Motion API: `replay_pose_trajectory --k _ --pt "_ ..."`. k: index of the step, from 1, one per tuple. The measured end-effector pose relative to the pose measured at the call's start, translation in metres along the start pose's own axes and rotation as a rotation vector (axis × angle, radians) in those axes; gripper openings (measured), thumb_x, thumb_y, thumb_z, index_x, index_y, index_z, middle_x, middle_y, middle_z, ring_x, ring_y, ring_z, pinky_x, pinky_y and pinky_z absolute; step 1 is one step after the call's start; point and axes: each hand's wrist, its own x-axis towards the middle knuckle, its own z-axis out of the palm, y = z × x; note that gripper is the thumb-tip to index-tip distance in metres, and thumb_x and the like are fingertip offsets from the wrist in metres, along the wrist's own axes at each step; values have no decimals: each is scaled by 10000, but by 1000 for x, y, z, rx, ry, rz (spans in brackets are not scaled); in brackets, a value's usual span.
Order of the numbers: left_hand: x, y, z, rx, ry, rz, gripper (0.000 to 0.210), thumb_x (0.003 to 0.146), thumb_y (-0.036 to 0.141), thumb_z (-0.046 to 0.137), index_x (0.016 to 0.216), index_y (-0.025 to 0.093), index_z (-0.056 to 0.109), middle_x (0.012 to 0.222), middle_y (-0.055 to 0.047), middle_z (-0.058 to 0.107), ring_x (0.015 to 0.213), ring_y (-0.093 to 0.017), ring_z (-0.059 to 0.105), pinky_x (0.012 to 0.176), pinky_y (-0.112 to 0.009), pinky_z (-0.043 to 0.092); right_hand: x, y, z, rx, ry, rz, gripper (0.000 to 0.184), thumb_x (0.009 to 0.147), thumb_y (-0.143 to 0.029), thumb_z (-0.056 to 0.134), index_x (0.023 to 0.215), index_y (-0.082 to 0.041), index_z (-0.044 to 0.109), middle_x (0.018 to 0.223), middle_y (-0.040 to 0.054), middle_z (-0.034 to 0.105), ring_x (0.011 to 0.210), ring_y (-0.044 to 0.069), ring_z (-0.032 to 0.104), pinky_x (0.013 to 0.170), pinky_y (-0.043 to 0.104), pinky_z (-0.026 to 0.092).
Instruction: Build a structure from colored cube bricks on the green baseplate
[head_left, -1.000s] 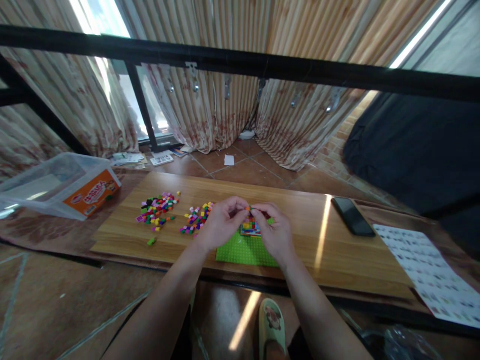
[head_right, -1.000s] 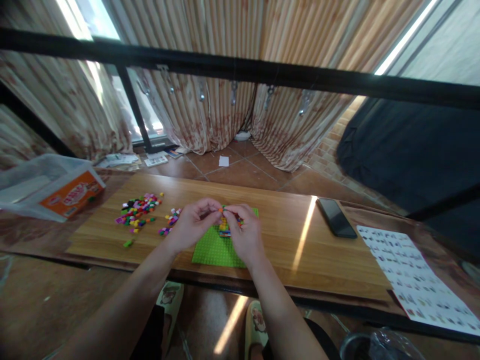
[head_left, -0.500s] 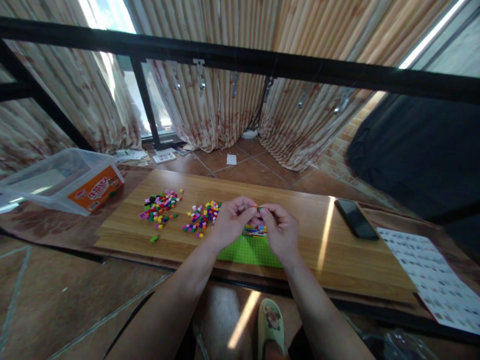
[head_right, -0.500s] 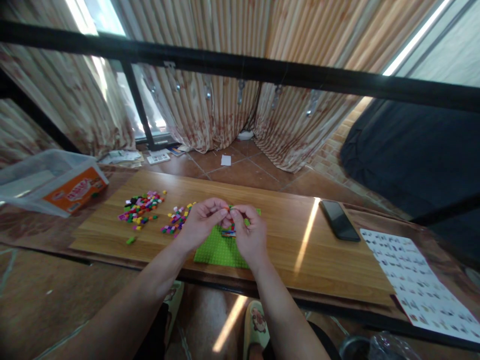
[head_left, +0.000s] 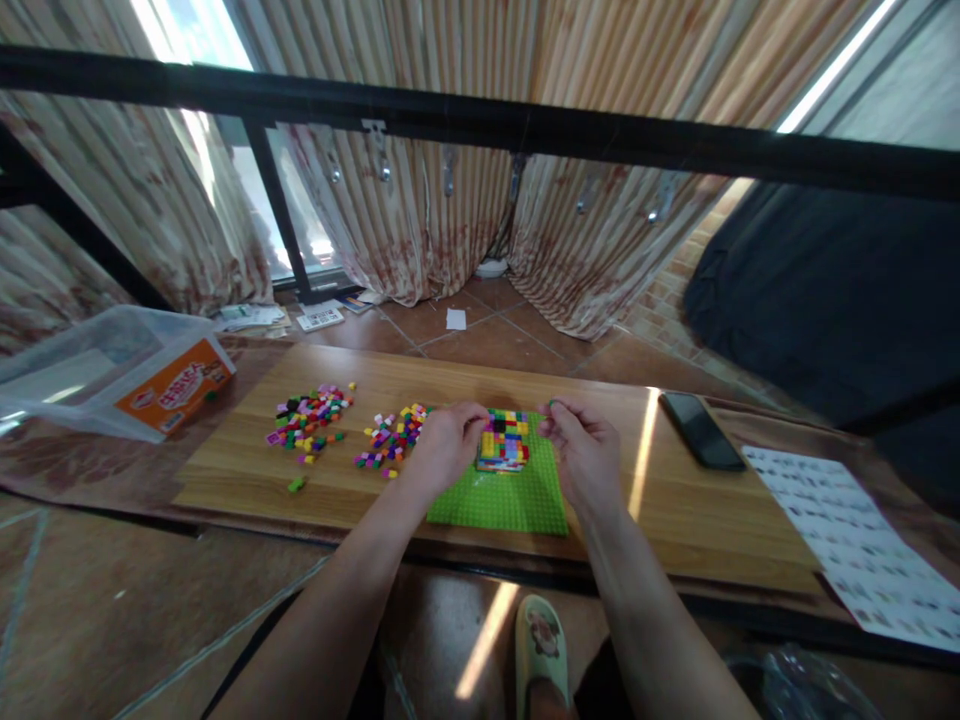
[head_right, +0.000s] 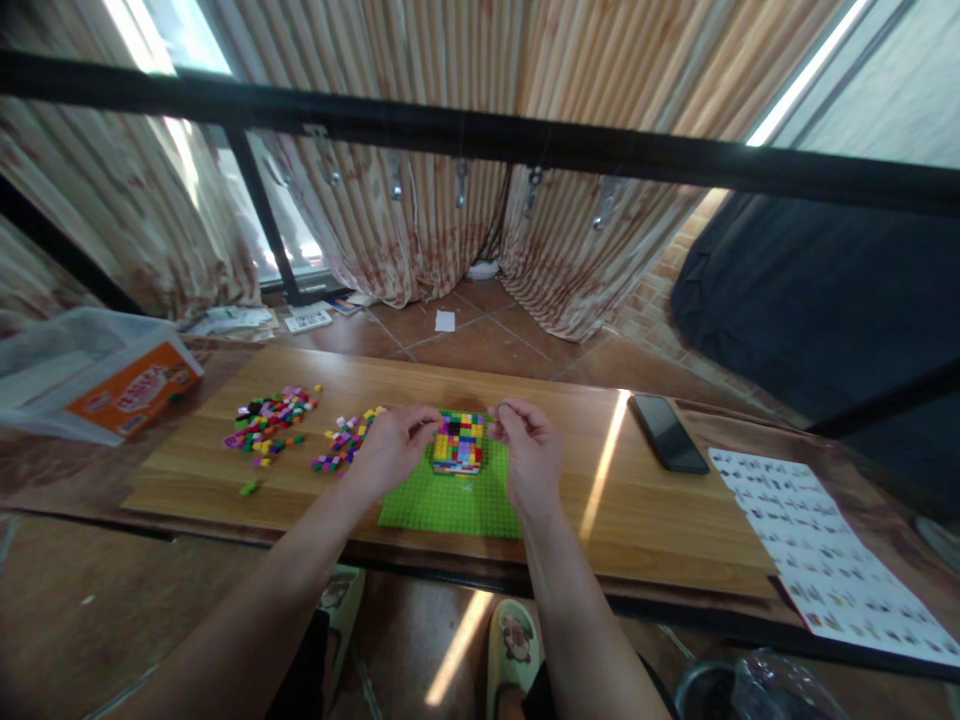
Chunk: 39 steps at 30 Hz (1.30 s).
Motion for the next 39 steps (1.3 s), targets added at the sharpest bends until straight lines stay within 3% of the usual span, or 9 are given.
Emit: replay_pose_trajectory --k 9,16,25,39 --pt "2 2 5 226 3 52 209 895 184 507 878 198 715 901 -47 701 822 -160 642 767 -281 474 3 9 -7 -36 8 16 250 626 -342 762 806 -188 680 724 21 709 588 113 591 603 288 497" --pt "3 5 5 235 12 41 181 878 193 533 865 199 714 900 -43 703 790 -158 639 736 -282 473 7 23 -12 -192 40 54 285 605 -395 754 787 -182 699 712 28 704 603 129 593 587 282 480" --pt "6 1 9 122 40 -38 73 828 192 597 831 192 670 811 -18 709 723 -156 628 686 -274 464 3 25 -8 -163 13 115 287 566 -393 777 745 -179 710 688 21 701 610 126 591 595 270 478" --pt "-9 -1 10 270 39 38 289 917 173 452 1013 216 721 981 -53 698 841 -166 651 776 -287 507 3 26 -8 -166 3 110 297 585 -410 773 766 -184 708 715 28 709 623 133 600 606 279 484"
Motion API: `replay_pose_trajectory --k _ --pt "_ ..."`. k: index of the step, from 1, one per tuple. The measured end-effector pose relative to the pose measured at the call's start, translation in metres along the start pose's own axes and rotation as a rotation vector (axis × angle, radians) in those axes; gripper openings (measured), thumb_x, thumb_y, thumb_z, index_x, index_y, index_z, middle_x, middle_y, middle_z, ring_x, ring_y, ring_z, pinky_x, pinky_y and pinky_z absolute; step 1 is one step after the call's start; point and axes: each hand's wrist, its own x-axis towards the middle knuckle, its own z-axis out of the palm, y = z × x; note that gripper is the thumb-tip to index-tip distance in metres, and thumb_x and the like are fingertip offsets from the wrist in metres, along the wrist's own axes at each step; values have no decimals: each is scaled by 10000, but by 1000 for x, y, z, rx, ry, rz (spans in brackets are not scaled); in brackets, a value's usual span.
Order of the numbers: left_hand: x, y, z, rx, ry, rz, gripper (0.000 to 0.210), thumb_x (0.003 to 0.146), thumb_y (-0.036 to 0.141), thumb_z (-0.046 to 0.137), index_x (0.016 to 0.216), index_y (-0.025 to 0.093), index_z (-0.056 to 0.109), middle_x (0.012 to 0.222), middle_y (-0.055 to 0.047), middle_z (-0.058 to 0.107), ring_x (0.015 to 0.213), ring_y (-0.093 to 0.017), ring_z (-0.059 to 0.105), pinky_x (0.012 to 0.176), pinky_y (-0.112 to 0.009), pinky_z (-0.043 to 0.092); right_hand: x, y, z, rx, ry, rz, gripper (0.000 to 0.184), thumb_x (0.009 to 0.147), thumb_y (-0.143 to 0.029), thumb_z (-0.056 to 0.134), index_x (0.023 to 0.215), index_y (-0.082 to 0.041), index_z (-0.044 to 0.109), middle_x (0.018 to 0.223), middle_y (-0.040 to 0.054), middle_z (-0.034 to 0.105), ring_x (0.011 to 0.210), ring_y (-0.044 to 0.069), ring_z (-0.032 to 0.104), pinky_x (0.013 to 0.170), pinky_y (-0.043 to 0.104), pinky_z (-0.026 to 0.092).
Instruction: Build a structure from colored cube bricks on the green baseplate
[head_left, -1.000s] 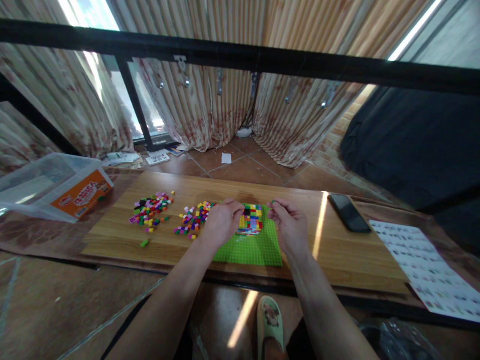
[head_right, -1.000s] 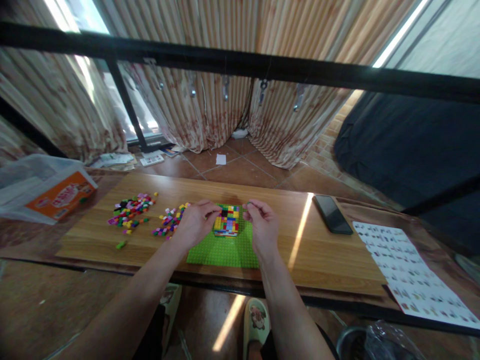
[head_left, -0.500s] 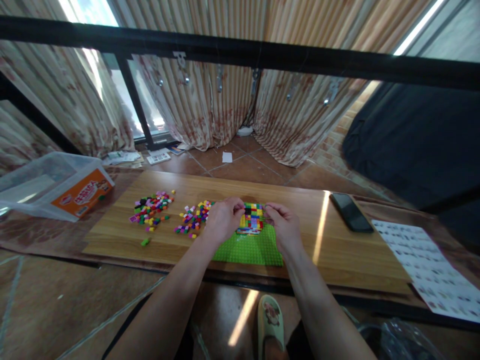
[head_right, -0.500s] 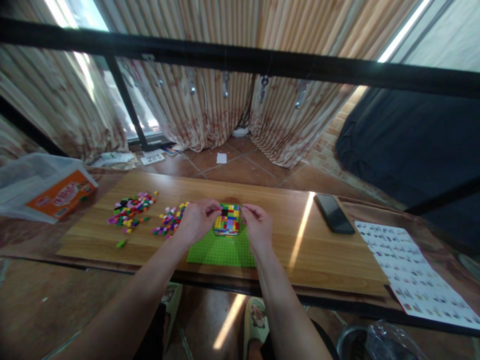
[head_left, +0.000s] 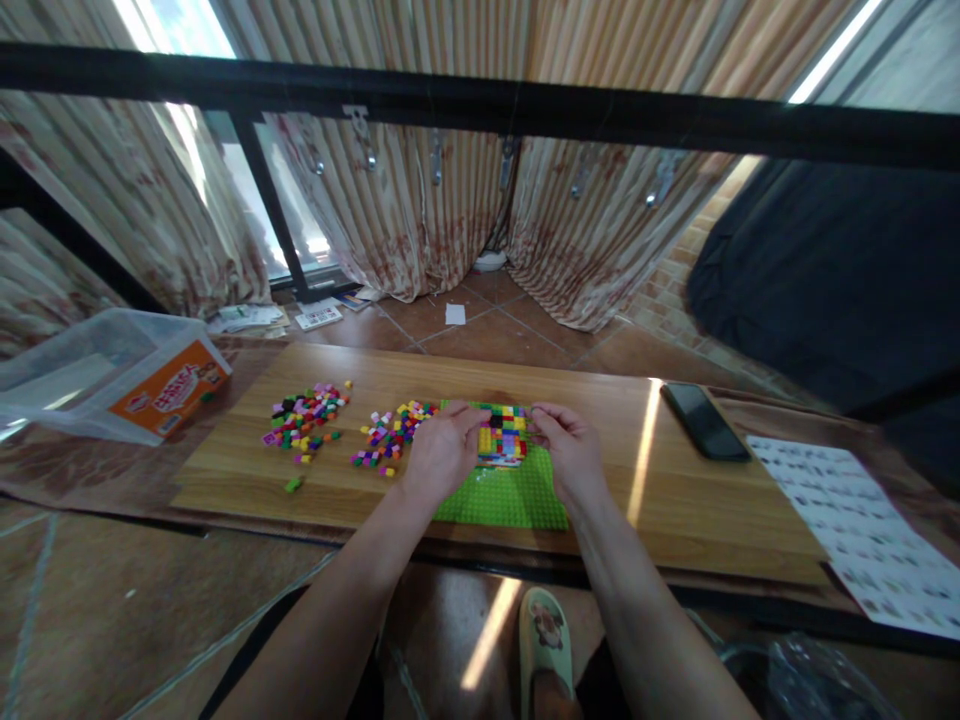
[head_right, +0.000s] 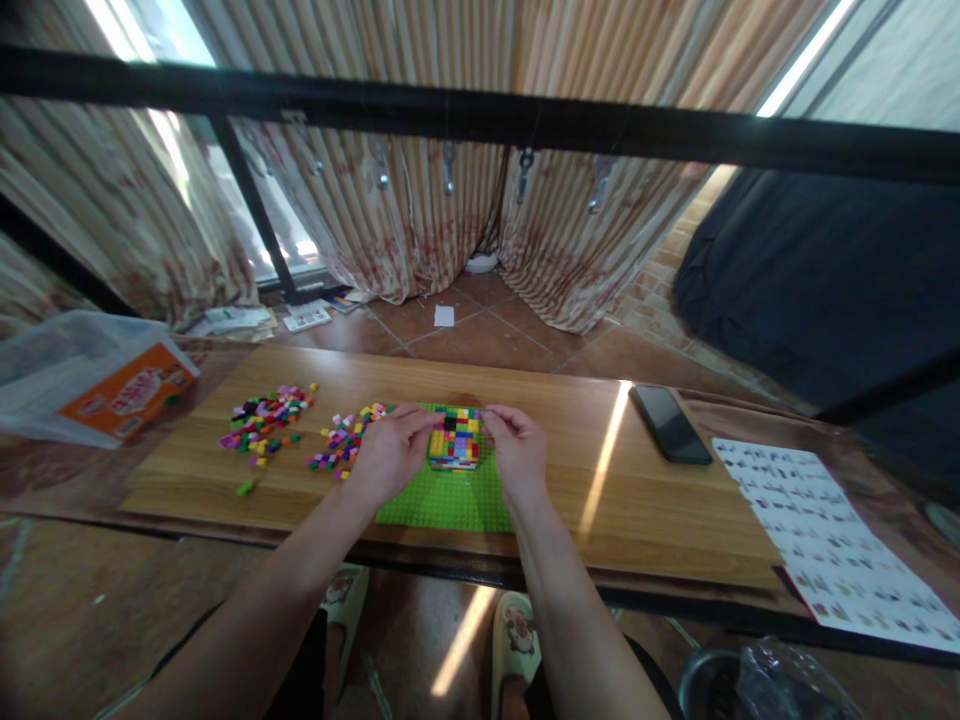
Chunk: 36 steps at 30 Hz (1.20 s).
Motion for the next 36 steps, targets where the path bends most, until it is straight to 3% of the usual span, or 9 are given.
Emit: replay_pose_trajectory --k 13,21,26,30,36 --pt "-11 5 0 219 -35 51 427 876 66 440 1194 250 656 1090 -47 689 971 -197 624 835 -302 507 -2 4 2 10 16 -8 260 589 -377 773 745 -179 710 683 10 687 612 124 589 614 281 487" --pt "-13 10 3 274 -56 -27 467 885 78 426 1270 265 612 1069 -45 701 932 -201 650 761 -296 524 -5 3 1 40 -4 -2 262 567 -371 773 719 -168 707 637 0 667 586 114 569 606 277 481" --pt "-17 4 7 108 -32 -41 442 902 99 423 1272 258 605 1075 -41 707 908 -177 669 792 -279 528 -3 1 2 34 48 -45 283 575 -385 773 751 -173 710 644 3 671 580 117 568 590 277 477" --pt "-17 0 7 -84 86 -61 434 922 137 411 1322 226 554 1122 -65 699 941 -177 667 852 -298 517 0 -5 0 22 64 -129 285 609 -392 762 790 -176 723 684 11 683 585 113 555 598 281 467" --pt "-8 6 2 -576 199 -208 291 858 263 571 1118 171 662 947 -68 718 800 -161 658 754 -276 523 -14 -14 6 4 -87 -190 250 684 -383 737 852 -198 750 729 22 715 613 126 590 625 290 500"
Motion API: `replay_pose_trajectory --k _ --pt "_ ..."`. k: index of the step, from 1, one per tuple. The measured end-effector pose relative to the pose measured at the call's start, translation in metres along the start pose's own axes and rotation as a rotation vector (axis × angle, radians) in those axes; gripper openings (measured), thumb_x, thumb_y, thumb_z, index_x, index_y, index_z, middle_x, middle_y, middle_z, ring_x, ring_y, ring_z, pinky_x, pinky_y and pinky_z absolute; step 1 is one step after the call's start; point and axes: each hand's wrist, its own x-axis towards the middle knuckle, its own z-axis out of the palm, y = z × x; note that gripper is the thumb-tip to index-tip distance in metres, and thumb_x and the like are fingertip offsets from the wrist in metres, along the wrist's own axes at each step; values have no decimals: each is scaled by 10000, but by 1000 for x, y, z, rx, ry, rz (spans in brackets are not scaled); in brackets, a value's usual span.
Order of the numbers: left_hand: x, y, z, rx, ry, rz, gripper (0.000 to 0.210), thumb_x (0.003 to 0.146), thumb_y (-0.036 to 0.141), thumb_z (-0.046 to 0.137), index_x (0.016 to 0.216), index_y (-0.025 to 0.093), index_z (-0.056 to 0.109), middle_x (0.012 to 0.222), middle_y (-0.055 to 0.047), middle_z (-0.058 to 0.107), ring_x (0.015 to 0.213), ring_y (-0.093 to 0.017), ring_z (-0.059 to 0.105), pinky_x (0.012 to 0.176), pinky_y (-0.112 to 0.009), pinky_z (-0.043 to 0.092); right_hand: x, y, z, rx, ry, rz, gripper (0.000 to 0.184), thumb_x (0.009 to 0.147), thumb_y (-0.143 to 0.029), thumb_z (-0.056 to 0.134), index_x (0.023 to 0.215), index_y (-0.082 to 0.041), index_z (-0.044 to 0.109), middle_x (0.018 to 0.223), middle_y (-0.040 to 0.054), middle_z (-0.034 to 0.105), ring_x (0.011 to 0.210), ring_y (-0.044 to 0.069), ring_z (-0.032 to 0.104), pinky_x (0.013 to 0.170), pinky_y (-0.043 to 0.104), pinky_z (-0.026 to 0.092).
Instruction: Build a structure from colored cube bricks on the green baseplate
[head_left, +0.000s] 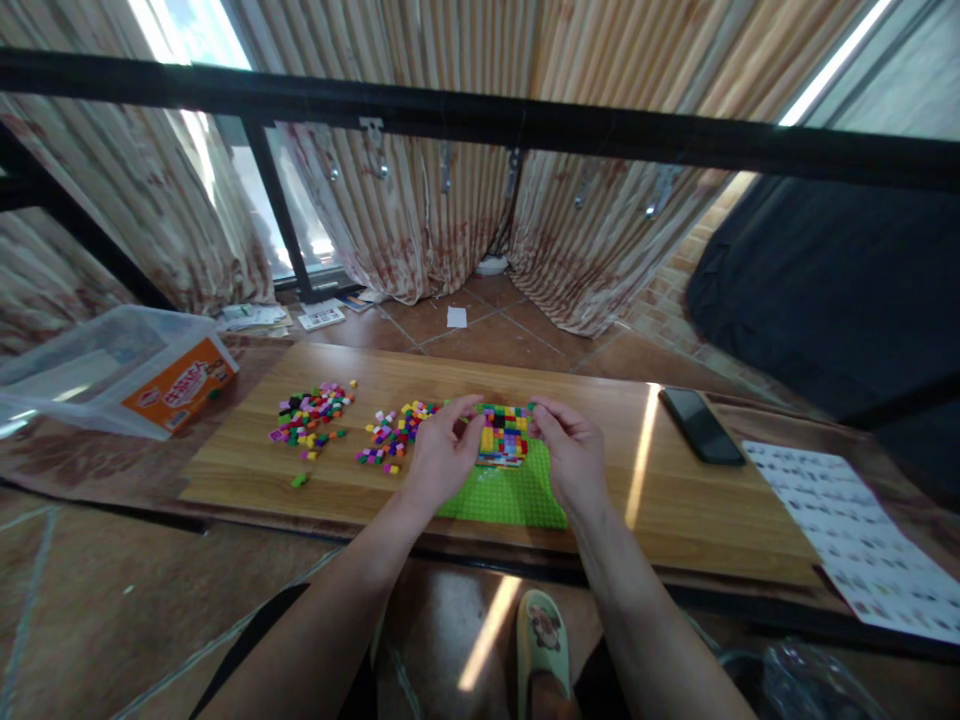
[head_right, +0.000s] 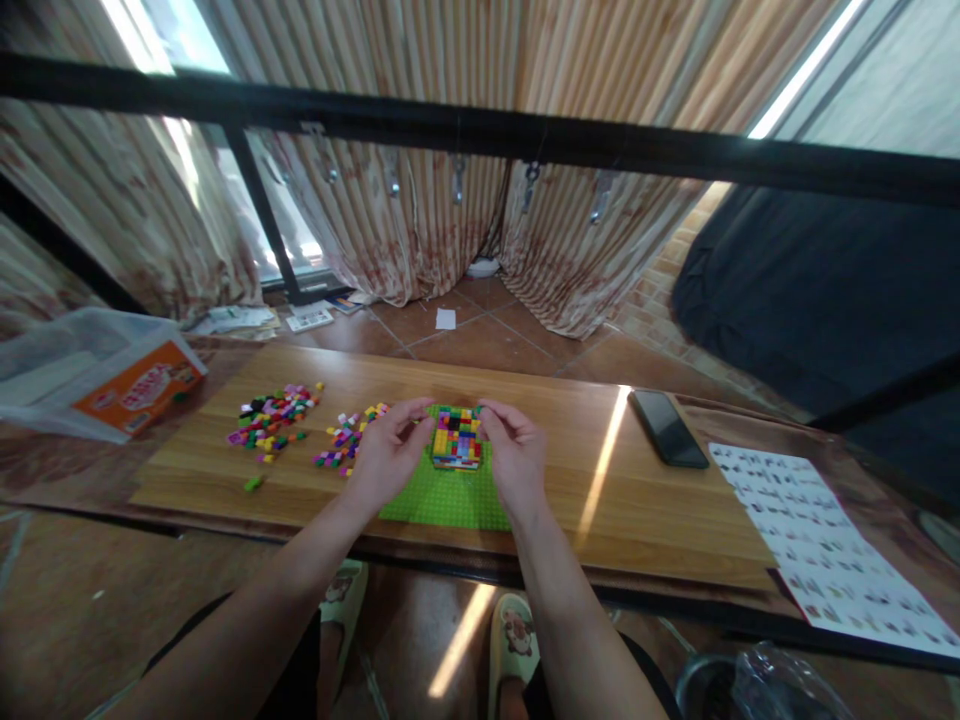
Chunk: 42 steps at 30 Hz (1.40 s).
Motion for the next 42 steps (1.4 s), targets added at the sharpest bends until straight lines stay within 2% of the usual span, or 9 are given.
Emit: replay_pose_trajectory --k 4,7,12,16,23,26,29,35,42 --pt "2 11 4 -449 -82 -210 246 786 345 663 927 146 690 782 -33 700 618 -114 613 611 -233 499 -9 -3 11 -31 -109 -34 183 679 -346 747 820 -229 755 761 11 732 682 154 639 661 303 528" --pt "2 17 4 -632 -115 -328 242 733 348 713 844 133 690 689 -11 678 559 -91 589 579 -215 472 -12 -1 15 -35 -152 -64 156 678 -322 747 808 -235 748 756 1 725 702 155 644 682 304 528" --pt "2 17 2 -732 -140 -431 249 677 322 763 824 133 696 654 -3 674 563 -88 591 579 -210 459 -12 5 16 -69 -183 -94 133 686 -310 732 777 -215 713 700 -6 689 652 139 616 646 290 512" --pt "2 15 3 -736 -145 -422 247 660 284 769 846 134 706 653 0 677 557 -82 581 574 -205 453 -13 4 16 -99 -191 -131 125 706 -281 712 808 -212 687 725 -4 688 664 134 622 638 274 505" --pt "4 14 4 -605 -115 -332 198 688 280 730 830 141 717 664 0 673 564 -89 571 586 -218 467 -15 1 15 -227 -175 -171 139 740 -286 688 851 -203 671 795 25 719 743 159 665 701 296 526" --pt "7 6 2 -446 -79 -249 148 741 256 672 838 152 713 683 -1 673 594 -103 581 608 -227 473 -12 2 11 -240 -146 -179 142 753 -322 683 823 -198 680 778 25 720 723 162 658 697 303 524" --pt "10 -3 -2 -206 -53 -148 131 788 207 601 849 170 711 736 -12 692 654 -128 616 653 -243 485 -5 2 5 -236 -50 -165 171 754 -362 678 791 -195 689 746 27 715 698 167 651 682 311 523" --pt "11 -5 -6 178 -79 -14 190 829 162 539 881 203 716 846 -37 731 813 -183 662 779 -290 505 13 10 -13 -266 111 -56 232 715 -392 685 810 -181 703 764 45 721 712 178 646 705 336 516" --pt "12 -5 1 301 -85 50 214 867 173 522 935 207 722 936 -50 744 877 -194 670 870 -318 496 16 25 -19 -282 68 102 381 660 -484 694 851 -156 722 821 67 729 739 189 642 690 331 498"
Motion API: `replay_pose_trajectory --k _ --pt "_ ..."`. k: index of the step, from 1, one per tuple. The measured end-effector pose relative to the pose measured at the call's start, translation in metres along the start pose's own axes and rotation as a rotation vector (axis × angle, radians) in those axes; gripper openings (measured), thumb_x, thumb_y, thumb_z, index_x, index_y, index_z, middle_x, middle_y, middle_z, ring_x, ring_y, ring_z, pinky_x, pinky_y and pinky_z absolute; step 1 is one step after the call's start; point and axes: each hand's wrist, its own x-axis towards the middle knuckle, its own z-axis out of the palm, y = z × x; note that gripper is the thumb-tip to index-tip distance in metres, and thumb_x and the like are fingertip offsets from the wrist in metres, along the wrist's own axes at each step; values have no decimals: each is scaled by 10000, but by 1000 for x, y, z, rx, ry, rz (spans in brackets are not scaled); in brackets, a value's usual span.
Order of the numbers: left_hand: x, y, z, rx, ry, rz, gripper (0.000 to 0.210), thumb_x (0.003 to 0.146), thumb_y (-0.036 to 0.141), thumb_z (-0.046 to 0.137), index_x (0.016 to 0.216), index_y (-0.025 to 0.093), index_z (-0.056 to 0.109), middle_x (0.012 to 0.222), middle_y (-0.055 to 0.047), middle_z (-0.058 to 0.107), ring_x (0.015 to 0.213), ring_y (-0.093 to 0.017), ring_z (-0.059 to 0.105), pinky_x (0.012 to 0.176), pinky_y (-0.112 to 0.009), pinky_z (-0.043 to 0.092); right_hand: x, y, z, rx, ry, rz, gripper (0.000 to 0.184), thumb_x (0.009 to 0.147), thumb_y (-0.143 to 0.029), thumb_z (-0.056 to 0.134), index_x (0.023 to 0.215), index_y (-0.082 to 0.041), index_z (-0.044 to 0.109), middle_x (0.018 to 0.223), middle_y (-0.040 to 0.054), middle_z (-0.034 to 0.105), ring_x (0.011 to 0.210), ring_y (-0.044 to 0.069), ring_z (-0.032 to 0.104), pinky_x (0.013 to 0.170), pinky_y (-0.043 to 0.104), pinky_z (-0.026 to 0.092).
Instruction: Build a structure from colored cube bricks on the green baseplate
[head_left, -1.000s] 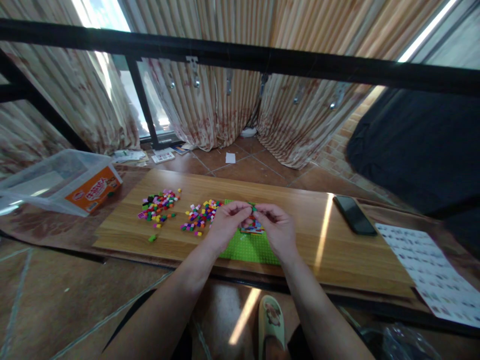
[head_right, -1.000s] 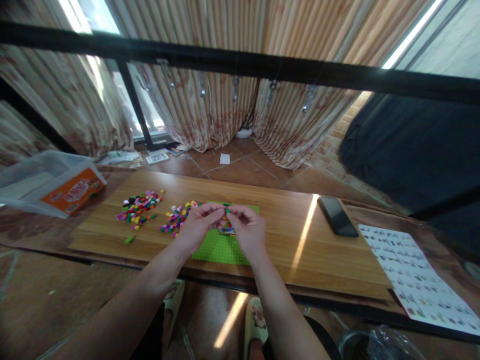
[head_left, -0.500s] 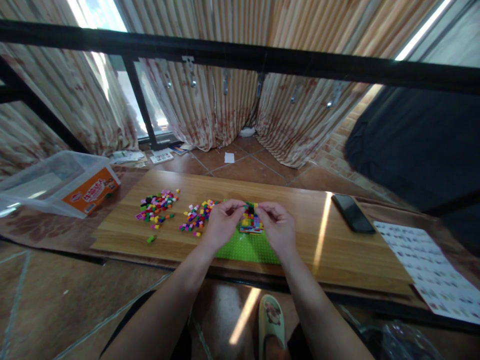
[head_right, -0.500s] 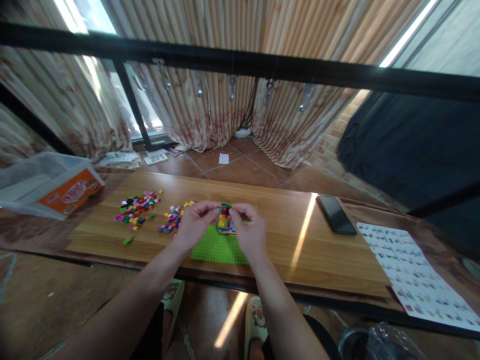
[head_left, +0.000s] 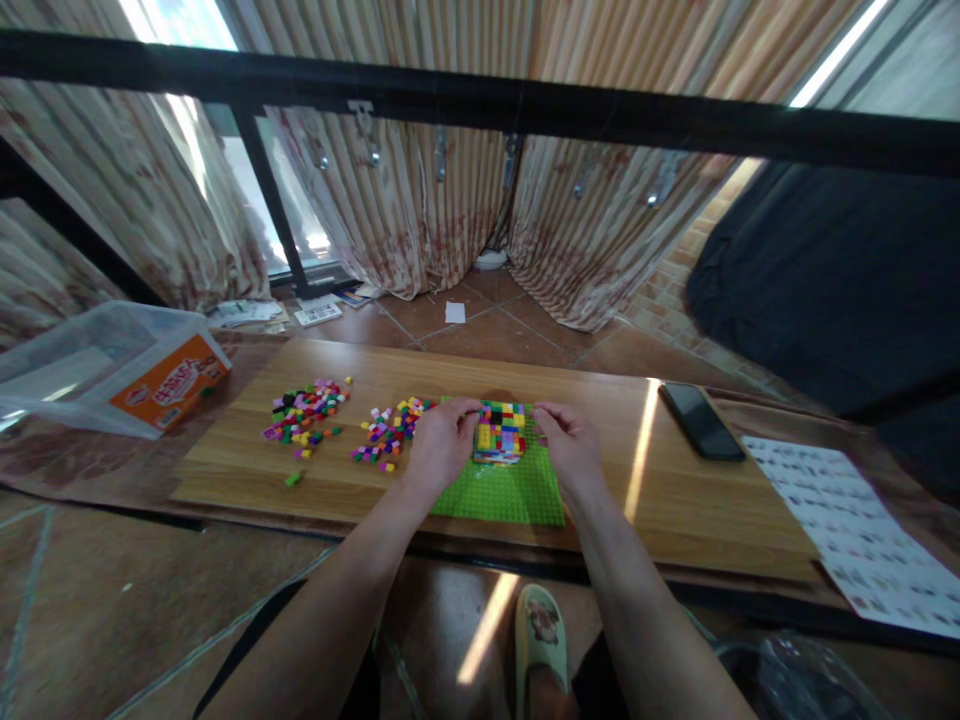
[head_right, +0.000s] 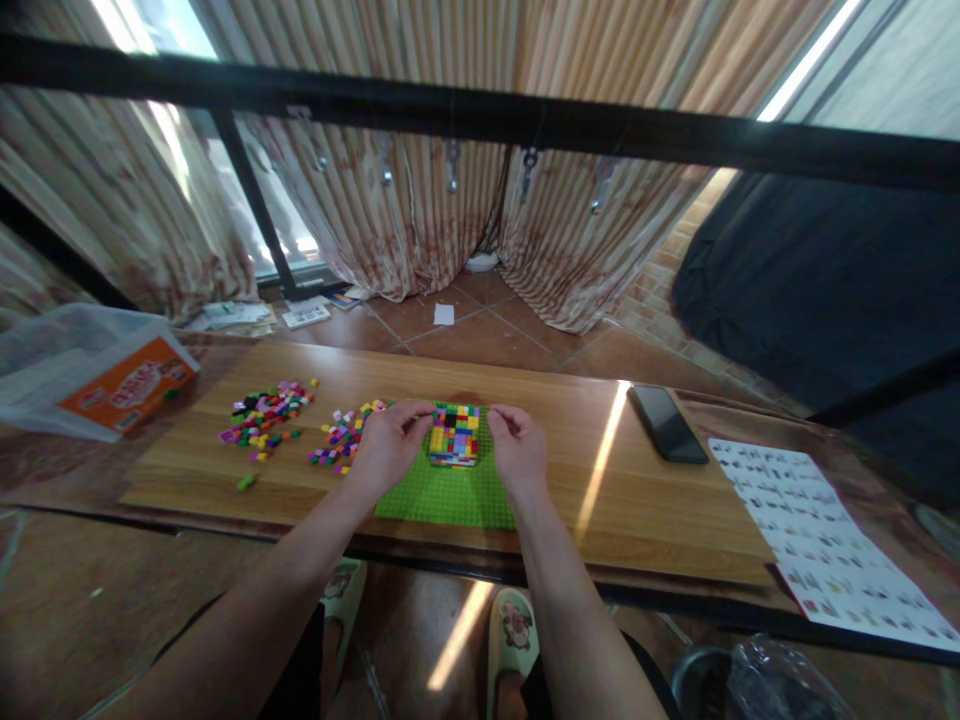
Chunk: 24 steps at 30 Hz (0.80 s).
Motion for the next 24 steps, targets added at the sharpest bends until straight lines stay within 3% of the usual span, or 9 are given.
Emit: replay_pose_trajectory --k 7,15,19,24 --pt "-2 -1 1 133 -23 105 255 907 188 476 1013 203 708 1014 -64 732 927 -204 664 883 -335 490 -1 0 4 31 -36 9 396 646 -493 696 850 -155 720 835 72 735 741 183 643 686 320 495" --pt "-3 0 2 123 -16 87 247 890 192 497 1048 196 686 1038 -77 722 943 -216 656 892 -349 488 -4 1 7 26 -75 16 363 671 -473 676 848 -159 720 817 62 731 737 180 643 670 306 494" --pt "-2 0 1 7 10 20 225 865 204 528 1013 197 697 984 -65 733 883 -197 662 854 -324 501 -4 1 8 35 -77 17 366 671 -478 678 849 -161 723 810 60 731 725 177 642 653 298 493" --pt "5 -11 9 -288 25 -163 178 833 240 563 886 185 724 820 -44 732 719 -167 652 700 -276 511 -5 0 9 51 -71 32 360 663 -467 680 844 -158 721 809 59 730 732 176 641 655 295 492"
